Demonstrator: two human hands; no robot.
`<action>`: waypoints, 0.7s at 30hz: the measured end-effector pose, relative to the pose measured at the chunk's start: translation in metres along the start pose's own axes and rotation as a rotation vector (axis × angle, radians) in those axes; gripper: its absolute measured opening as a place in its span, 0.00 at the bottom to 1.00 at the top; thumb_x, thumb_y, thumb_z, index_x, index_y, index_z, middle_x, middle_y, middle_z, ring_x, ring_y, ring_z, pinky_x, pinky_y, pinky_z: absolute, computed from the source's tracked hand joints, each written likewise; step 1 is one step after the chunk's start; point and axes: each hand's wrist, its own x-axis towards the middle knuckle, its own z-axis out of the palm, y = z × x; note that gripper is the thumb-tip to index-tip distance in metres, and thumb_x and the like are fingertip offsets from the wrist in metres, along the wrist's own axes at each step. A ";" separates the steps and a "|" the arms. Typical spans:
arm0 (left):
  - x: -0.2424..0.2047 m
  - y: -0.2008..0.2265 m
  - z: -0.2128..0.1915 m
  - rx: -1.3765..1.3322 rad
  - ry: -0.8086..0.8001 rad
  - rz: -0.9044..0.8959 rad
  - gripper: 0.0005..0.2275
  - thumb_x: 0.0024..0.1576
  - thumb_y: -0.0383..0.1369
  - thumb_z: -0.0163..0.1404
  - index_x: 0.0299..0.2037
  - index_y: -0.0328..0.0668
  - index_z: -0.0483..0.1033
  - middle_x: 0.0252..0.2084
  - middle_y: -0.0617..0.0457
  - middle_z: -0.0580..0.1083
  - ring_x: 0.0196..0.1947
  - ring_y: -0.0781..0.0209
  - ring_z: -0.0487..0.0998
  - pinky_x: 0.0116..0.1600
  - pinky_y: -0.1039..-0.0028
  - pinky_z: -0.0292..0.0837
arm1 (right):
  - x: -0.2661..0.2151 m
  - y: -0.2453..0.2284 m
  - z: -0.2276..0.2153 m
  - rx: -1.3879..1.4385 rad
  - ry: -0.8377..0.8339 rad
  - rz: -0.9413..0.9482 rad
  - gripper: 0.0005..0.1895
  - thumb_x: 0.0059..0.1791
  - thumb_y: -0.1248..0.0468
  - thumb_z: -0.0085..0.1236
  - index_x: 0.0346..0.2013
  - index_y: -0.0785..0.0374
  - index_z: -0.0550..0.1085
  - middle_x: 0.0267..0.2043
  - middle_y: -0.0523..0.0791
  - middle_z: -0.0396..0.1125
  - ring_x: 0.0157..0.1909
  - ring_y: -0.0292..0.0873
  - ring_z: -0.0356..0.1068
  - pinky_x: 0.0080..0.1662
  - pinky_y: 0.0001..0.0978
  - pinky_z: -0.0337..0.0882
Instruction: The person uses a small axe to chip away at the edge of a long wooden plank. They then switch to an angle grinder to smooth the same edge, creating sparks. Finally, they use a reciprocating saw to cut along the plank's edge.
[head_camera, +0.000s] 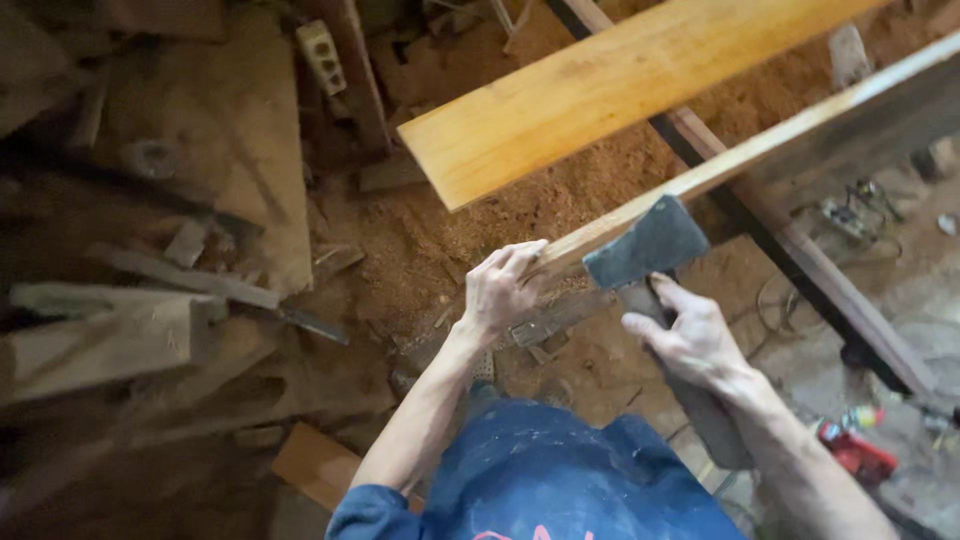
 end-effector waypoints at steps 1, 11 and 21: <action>0.001 0.000 -0.002 -0.006 -0.006 0.002 0.17 0.53 0.33 0.63 0.53 0.46 0.78 0.51 0.53 0.80 0.48 0.55 0.82 0.52 0.68 0.80 | -0.008 0.009 0.007 0.062 -0.022 0.028 0.31 0.44 0.59 0.68 0.59 0.64 0.71 0.32 0.46 0.74 0.29 0.38 0.71 0.33 0.33 0.73; 0.000 0.017 -0.021 0.179 0.259 0.214 0.23 0.55 0.43 0.64 0.53 0.36 0.74 0.53 0.43 0.76 0.53 0.45 0.75 0.60 0.60 0.71 | -0.098 0.071 0.059 0.492 -0.081 0.480 0.22 0.41 0.60 0.68 0.45 0.65 0.74 0.26 0.44 0.71 0.24 0.37 0.70 0.29 0.35 0.71; -0.045 0.037 0.054 -0.285 -0.356 0.347 0.12 0.49 0.28 0.64 0.42 0.45 0.79 0.45 0.48 0.78 0.45 0.50 0.79 0.50 0.65 0.75 | 0.005 0.233 0.099 -0.173 0.380 0.600 0.26 0.40 0.54 0.65 0.42 0.73 0.72 0.54 0.66 0.62 0.58 0.66 0.62 0.57 0.55 0.65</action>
